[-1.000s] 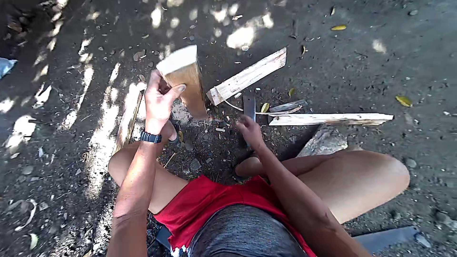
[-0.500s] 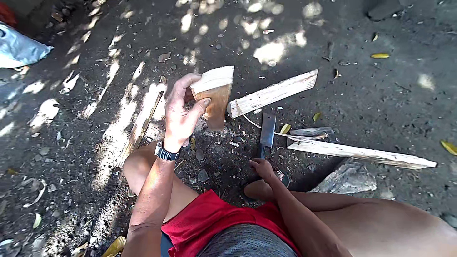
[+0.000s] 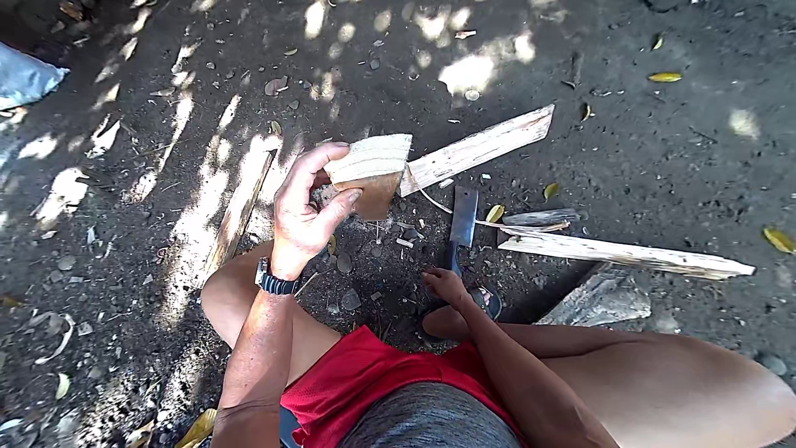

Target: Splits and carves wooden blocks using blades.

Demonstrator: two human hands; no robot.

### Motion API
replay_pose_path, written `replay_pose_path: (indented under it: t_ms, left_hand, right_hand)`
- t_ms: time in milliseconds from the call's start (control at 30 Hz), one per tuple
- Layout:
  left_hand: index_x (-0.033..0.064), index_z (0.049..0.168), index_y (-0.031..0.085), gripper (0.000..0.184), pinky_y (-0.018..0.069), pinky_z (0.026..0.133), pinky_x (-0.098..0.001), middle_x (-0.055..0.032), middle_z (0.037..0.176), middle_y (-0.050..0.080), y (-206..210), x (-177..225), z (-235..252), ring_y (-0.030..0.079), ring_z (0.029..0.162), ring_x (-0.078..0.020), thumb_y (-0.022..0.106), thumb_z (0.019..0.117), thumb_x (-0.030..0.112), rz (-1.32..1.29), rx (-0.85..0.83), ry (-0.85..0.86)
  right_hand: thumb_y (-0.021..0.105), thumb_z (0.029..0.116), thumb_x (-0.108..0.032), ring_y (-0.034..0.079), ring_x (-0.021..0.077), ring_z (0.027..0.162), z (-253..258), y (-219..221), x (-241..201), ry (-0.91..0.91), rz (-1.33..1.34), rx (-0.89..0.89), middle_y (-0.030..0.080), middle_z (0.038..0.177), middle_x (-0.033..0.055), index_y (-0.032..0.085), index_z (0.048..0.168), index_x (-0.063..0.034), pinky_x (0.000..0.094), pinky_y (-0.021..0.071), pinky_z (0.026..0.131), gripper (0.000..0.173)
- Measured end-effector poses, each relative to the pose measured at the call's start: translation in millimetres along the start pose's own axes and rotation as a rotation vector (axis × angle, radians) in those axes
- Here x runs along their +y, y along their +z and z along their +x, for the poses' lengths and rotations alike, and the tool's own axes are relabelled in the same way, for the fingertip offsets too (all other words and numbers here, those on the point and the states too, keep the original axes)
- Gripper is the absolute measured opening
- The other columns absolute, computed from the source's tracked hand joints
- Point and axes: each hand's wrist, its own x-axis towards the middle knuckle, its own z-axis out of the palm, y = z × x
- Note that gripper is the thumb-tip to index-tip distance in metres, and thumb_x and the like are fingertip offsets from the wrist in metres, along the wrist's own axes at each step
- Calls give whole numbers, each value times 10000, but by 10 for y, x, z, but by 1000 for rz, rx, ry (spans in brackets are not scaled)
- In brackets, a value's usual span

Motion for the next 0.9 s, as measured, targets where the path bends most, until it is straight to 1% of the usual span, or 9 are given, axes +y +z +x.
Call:
replay_pose_path:
  t_ms: [133,267,333,400,467,633,700,767,900]
  left_hand:
    - [23,1346,600,487,561,930,-333,-127,1338,603,60,-14,-9,620,1162,-193,734,886,113,107,18,82]
    - [16,1303,627,419,524,996,-325,-141,1352,588,83,2,-10,572,1245,-213,700,899,98,183,32,113]
    - [-6,1274,634,402,542,982,-344,-158,1329,599,83,-36,45,592,1221,-225,706,884,61,184,45,142]
    - [-42,1225,638,374,582,908,-386,-191,1268,621,93,-143,111,636,1130,-250,728,869,23,135,92,206]
    - [-48,1230,627,383,582,880,-385,-189,1252,629,88,-171,128,643,1100,-243,725,868,32,130,118,205]
    - [-21,1241,612,474,556,920,-385,-167,1235,630,105,-180,69,622,1135,-236,804,829,112,127,178,202]
    - [20,1320,546,596,547,922,-350,-137,1278,595,132,-68,-46,609,1134,-209,814,808,172,137,176,92]
    - [43,1386,460,725,567,905,-351,-130,1268,579,197,-21,-143,618,1092,-205,828,773,158,136,181,29]
    - [-3,1294,484,682,579,898,-389,-156,1146,624,315,-20,-205,642,1044,-238,858,735,109,163,161,141]
  right_hand:
    - [580,1049,-362,733,281,936,-14,2,-22,-11,-12,12,721,1151,158,648,1326,-67,482,601,862,410]
    - [584,1046,-371,734,269,911,-23,8,-19,-21,-14,6,726,1135,147,650,1326,-72,473,606,842,414]
    - [583,1047,-369,735,268,915,-6,14,-4,-18,-23,4,726,1139,148,644,1334,-72,472,606,843,418]
    - [584,1045,-373,737,269,916,11,24,9,-23,-42,5,726,1141,149,645,1335,-76,471,608,844,420]
    - [585,1046,-372,736,269,920,11,36,16,-22,-47,6,726,1146,149,643,1339,-75,472,606,847,421]
    - [588,1046,-370,739,262,904,8,45,18,-24,-45,10,731,1134,144,643,1337,-74,465,610,834,418]
    - [587,1049,-359,739,260,905,-7,43,0,-19,-39,9,731,1136,141,643,1338,-74,463,609,835,410]
    - [582,1052,-354,738,258,905,-23,38,-11,-19,-30,6,730,1136,143,641,1340,-69,460,607,836,408]
    - [582,1051,-365,743,251,906,-37,28,-28,-12,-33,6,734,1140,136,644,1336,-77,453,613,832,410]
